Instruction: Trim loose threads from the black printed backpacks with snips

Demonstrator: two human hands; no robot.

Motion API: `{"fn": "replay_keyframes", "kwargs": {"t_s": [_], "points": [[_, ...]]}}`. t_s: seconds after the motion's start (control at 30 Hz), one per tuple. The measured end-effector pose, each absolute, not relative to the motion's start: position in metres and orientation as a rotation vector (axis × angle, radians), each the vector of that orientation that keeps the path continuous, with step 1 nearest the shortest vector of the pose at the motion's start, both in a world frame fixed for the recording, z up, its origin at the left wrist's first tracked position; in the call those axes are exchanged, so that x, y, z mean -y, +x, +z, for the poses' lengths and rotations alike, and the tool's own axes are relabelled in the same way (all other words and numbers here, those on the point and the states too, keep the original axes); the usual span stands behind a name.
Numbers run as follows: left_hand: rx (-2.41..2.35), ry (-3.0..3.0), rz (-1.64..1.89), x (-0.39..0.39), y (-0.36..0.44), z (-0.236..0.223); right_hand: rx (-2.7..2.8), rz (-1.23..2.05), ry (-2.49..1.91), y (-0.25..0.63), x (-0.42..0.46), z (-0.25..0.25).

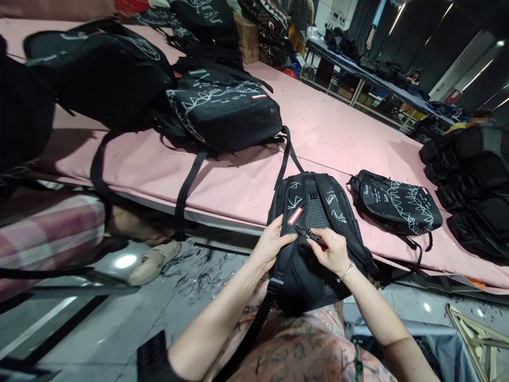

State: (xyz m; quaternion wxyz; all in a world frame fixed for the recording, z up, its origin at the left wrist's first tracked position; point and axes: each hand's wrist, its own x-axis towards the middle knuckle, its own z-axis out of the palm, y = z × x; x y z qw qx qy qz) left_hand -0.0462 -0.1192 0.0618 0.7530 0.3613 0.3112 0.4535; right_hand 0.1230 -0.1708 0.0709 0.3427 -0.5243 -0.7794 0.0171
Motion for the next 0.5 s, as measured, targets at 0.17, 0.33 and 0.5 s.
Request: {"fn": "replay_keyframes", "kwargs": {"t_s": [0.17,0.33,0.5], "points": [[-0.677,0.801,0.980,0.119,-0.046,0.059,2.038,0.023,-1.343,0.121,0.175,0.073],[-0.695,0.820,0.972,0.120,-0.042,0.057,2.082,0.004,-1.366,0.118,0.167,0.068],[-0.711,0.817,0.972,0.123,-0.041,0.054,2.145,-0.031,-1.391,0.116,0.158,0.061]]}}
